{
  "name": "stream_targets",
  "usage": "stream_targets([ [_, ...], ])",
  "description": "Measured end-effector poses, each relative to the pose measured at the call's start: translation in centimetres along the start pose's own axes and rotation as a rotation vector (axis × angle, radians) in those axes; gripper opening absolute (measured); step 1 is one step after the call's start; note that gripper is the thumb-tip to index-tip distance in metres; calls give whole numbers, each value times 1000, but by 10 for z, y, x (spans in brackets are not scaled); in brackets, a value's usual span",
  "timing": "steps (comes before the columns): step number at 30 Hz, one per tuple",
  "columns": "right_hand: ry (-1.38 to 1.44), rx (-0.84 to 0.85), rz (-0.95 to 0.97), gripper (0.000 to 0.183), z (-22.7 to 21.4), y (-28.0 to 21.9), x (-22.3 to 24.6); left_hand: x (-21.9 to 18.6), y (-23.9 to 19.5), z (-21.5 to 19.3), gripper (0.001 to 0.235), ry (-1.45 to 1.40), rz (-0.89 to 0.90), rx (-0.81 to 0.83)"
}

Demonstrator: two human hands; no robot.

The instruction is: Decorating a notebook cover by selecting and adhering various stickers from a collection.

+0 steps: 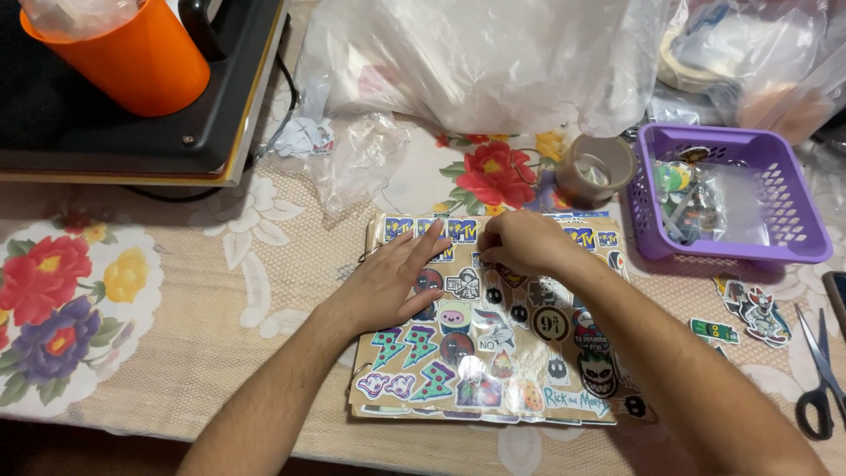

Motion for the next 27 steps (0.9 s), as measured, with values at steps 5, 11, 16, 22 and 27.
stream_targets([
  [5, 16, 17, -12, 19, -1, -2, 0, -1, 0, 0, 91, 11, -3, 4],
  [11, 56, 34, -18, 20, -1, -6, 0, -1, 0, 0, 91, 24, 3, 3],
  [16, 67, 16, -39, 20, -2, -10, -2, 1, -1, 1, 91, 29, -3, -8],
  [22, 280, -365, -63, 21, -22, -63, -23, -9, -2, -13, 95, -18, 13, -67],
  [27, 398, -972, -188, 34, -8, -178, -52, -65, -32, -70, 43, -70, -118, -722],
])
Point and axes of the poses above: each hand's wrist, its own y-axis towards the middle knuckle, its own z-axis out of the palm, x = y × z, the point moved 4 cm from there along y, towards the middle knuckle, and after that the axes turned 9 degrees about -y, right-handed, at the moved point
